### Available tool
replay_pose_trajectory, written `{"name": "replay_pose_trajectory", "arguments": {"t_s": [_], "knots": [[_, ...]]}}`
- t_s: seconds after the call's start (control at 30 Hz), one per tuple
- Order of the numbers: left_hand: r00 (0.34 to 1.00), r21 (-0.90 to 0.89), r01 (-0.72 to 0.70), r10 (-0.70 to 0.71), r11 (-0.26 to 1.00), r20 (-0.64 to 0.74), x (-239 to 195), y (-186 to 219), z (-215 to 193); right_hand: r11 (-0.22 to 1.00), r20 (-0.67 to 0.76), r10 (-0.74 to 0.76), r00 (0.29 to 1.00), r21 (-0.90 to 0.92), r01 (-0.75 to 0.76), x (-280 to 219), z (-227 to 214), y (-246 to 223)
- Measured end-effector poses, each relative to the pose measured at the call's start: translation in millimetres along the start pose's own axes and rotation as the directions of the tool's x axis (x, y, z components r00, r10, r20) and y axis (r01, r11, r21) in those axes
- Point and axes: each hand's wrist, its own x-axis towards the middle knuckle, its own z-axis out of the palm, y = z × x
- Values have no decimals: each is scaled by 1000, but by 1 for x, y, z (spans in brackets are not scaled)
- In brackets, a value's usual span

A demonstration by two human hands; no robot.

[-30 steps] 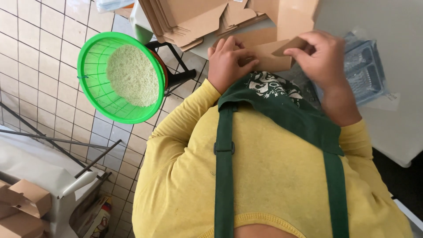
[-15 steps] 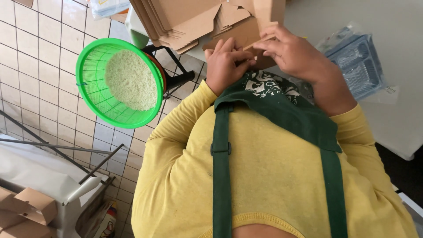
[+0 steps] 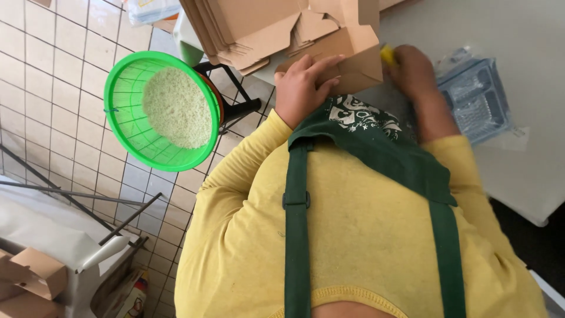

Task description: Assemble cardboard food boxes and insert plastic compartment trays using a stapler.

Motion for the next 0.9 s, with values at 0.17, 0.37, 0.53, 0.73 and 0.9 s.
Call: {"name": "replay_pose_trajectory", "arguments": {"t_s": [0.17, 0.37, 0.53, 0.73, 0.9], "knots": [[997, -31, -34, 32, 999, -75, -3, 2, 14, 306, -77, 204, 976, 952, 12, 4, -129, -130], [980, 25, -170, 172, 985, -100, 5, 18, 24, 446, -307, 76, 948, 861, 243, 12, -97, -159], [972, 23, -192, 193, 981, -132, 5, 20, 18, 666, -371, 50, 927, 704, 246, 31, -83, -189], [970, -140, -211, 190, 967, -148, -2, 2, 15, 802, -375, 118, 920, 581, 134, 40, -76, -184], [982, -183, -165, 144, 969, -125, -5, -3, -13, 879, -461, 59, 885, 445, 173, 43, -79, -180]]}}
